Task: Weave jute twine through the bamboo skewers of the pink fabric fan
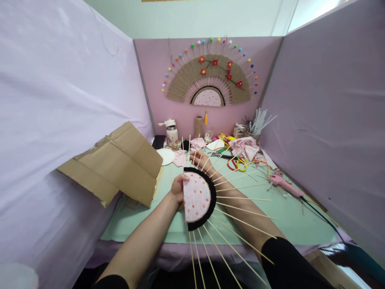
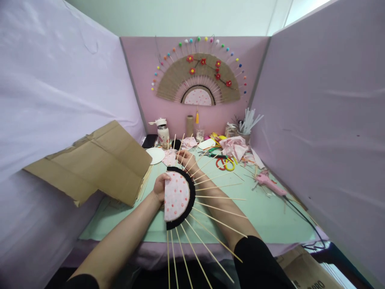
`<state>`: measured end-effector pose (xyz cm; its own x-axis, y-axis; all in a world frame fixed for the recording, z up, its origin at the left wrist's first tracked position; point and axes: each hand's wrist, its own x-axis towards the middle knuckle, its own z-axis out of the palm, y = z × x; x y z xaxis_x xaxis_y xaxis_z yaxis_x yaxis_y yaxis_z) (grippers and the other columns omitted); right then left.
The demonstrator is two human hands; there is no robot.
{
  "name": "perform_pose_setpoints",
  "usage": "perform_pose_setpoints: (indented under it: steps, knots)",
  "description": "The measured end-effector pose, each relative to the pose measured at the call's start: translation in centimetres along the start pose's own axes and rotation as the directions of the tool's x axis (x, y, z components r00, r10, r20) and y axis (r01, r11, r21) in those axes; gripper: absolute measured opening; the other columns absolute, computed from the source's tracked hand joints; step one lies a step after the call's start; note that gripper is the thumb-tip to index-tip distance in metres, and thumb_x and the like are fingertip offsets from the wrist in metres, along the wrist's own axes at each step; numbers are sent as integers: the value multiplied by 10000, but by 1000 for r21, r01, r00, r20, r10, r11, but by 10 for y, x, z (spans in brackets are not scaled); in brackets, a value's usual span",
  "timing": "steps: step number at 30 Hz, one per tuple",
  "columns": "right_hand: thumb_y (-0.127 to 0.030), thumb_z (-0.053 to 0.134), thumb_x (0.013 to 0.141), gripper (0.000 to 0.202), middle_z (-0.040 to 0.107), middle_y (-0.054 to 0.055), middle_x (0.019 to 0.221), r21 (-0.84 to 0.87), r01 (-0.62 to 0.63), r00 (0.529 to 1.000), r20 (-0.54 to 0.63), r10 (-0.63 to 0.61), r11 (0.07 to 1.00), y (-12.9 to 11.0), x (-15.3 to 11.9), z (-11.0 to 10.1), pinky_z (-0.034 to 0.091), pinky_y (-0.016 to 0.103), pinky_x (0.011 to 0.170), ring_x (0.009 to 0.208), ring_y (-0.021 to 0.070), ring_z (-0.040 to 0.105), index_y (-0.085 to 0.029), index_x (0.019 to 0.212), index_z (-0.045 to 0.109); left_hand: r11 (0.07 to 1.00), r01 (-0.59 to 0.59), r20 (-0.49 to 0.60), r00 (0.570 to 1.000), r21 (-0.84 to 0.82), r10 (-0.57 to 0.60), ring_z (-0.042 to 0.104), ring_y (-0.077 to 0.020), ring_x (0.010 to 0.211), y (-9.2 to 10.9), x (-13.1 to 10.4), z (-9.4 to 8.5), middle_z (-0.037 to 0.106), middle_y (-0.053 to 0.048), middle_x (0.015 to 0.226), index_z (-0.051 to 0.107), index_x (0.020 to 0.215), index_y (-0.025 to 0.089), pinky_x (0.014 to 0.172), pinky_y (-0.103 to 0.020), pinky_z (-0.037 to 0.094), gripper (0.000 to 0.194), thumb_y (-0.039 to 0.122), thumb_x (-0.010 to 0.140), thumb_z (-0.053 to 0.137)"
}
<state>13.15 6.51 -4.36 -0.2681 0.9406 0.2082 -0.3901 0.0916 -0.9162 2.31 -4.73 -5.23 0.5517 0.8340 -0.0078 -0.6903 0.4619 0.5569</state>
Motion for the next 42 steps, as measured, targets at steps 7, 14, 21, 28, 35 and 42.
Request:
perform_pose_setpoints:
  steps: [7, 14, 21, 28, 35, 42]
  knots:
    - [-299, 780, 580, 249, 599, -48, 578, -57, -29, 1000, -3, 29, 998, -6, -8, -4, 325, 200, 431, 473, 67, 449, -191, 722, 606, 999, 44, -17, 999, 15, -44, 667, -305, 870, -2, 1, -1, 722, -132, 789, 688, 836, 62, 894, -426, 426, 310, 177, 606, 514]
    - [-253, 796, 560, 232, 605, -56, 536, -44, -80, 995, 58, 83, 996, -4, -14, 7, 337, 203, 420, 434, 73, 463, -202, 666, 596, 999, 46, -16, 999, 17, -46, 672, -306, 850, -3, 1, -1, 717, -160, 793, 689, 831, 34, 893, -413, 429, 308, 194, 618, 536]
    - [-300, 788, 559, 263, 592, -63, 536, 37, -96, 995, -25, 97, 995, -2, -18, -8, 259, 191, 359, 391, 51, 385, -200, 701, 590, 997, 74, -9, 997, 31, -74, 679, -283, 826, -2, -1, -2, 719, -153, 812, 682, 883, 33, 849, -392, 460, 320, 179, 651, 518]
    - [-325, 786, 562, 321, 528, -59, 524, 189, -65, 990, -109, 87, 980, -9, -15, -20, 256, 196, 348, 410, 61, 399, -196, 740, 553, 998, 31, -37, 999, 55, -29, 647, -326, 945, -4, 1, -4, 713, -160, 901, 631, 1063, 49, 888, -465, 441, 465, 183, 638, 498]
    - [-277, 777, 575, 316, 436, -96, 498, 367, -9, 994, -99, 48, 930, -22, -10, -38, 376, 195, 425, 402, 46, 383, -215, 765, 533, 998, 9, 0, 1000, 70, -9, 631, -332, 987, -5, 2, 7, 687, -162, 1028, 531, 1232, 75, 902, -488, 431, 644, 176, 597, 507]
    - [-246, 756, 608, 286, 401, -95, 507, 380, 9, 997, -77, 22, 925, -28, -10, -49, 360, 179, 417, 407, 47, 359, -220, 726, 497, 999, 3, 47, 999, 45, -5, 611, -330, 1030, -5, 1, 14, 670, -158, 1077, 489, 1286, 83, 916, -482, 422, 691, 176, 602, 497]
